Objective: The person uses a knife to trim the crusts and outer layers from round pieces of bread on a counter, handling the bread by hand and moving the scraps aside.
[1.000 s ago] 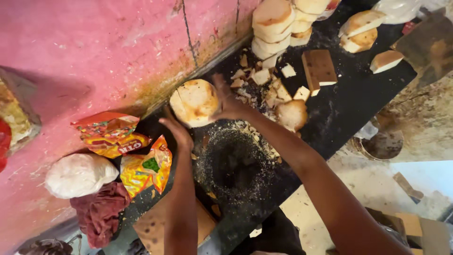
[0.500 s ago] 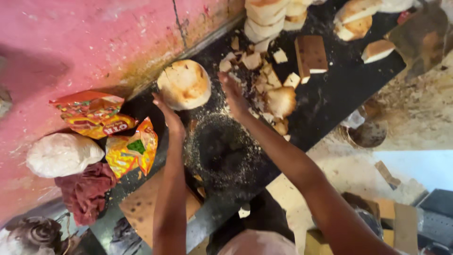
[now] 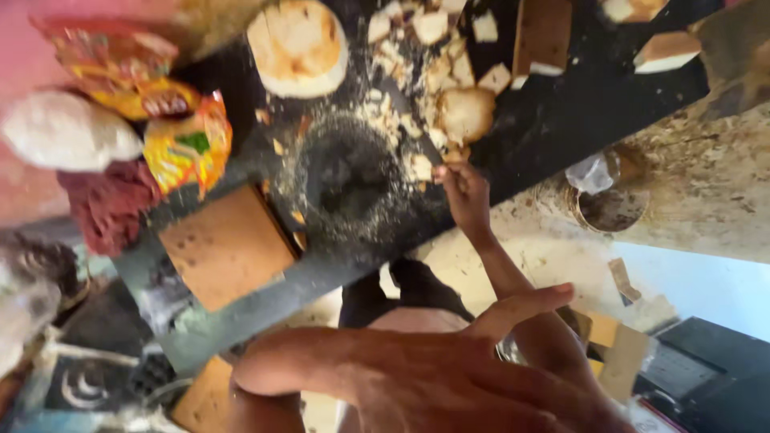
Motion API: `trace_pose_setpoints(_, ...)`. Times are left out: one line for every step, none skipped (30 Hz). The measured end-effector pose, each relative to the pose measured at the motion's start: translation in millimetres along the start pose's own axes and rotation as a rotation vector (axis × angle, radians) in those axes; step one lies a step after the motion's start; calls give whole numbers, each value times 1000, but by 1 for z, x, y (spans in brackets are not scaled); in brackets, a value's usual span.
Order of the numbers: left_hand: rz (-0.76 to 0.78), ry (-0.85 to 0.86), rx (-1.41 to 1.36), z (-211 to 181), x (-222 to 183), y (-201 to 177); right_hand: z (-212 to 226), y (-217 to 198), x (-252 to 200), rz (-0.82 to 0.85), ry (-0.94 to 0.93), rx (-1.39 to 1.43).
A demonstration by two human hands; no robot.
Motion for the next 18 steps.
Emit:
trace_pose_setpoints(-3, 4, -1, 1, 7, 7, -2, -5, -8, -8, 23, -53)
trace_pose_setpoints(-14, 3, 1, 2, 12, 13, -2, -10, -16, -4, 36, -133)
trace_pose_setpoints(-11, 8, 17, 5, 17, 18, 0, -14, -11, -4, 27, -213)
trace_pose_setpoints(-7, 16, 38, 7, 21, 23, 2, -18, -8, -4, 17, -293)
trace_pose_setpoints(-18, 19, 57, 9, 23, 27, 11, -16, -9, 14, -83, -397)
trace_pose_setpoints(-26, 18, 76, 11, 25, 31, 18, -13, -11, 33, -185, -499)
trace_pose_setpoints(-23, 31, 73, 13, 28, 36, 24, -12, -17, 44, -282, -605)
trace_pose_setpoints(-25, 33, 78, 15, 31, 41, 20, -13, -20, 49, -270, -725)
trace_pose_setpoints(-27, 37, 86, 17, 35, 43, 16, -13, -20, 48, -263, -845)
trace_pose_setpoints(-18, 47, 91, 18, 40, 48, 12, -14, -18, 47, -256, -965)
trace_pose_setpoints(-17, 52, 96, 18, 45, 51, 2, -13, -15, 99, -203, -997)
trace_pose_setpoints(-20, 54, 97, 18, 50, 55, -9, -13, -12, 151, -150, -1029)
trace_pose_setpoints(-24, 50, 96, 18, 53, 60, -21, -10, -11, 212, -94, -1058)
trace_pose_setpoints(-29, 52, 102, 17, 53, 63, -32, -8, -10, 244, -56, -1026)
trace_pose_setpoints(-39, 47, 111, 17, 54, 64, -41, -7, -6, 276, -21, -997)
trace_pose_setpoints(-47, 50, 109, 18, 55, 65, -50, -4, -1, 307, 14, -968)
trace_pose_setpoints(-53, 49, 118, 16, 54, 66, -57, -1, 1, 334, 37, -1031)
trace_pose_setpoints(-65, 42, 120, 17, 52, 65, -64, 3, 4, 362, 58, -1095)
Point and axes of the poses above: each hand's wrist, its own x-axis towards the middle knuckle, its own y-axis out of the palm, z = x × y, the point moved 9 cm from there along x, towards the middle knuckle, and after that the axes turned 12 degrees about z, right-handed, at the moved point
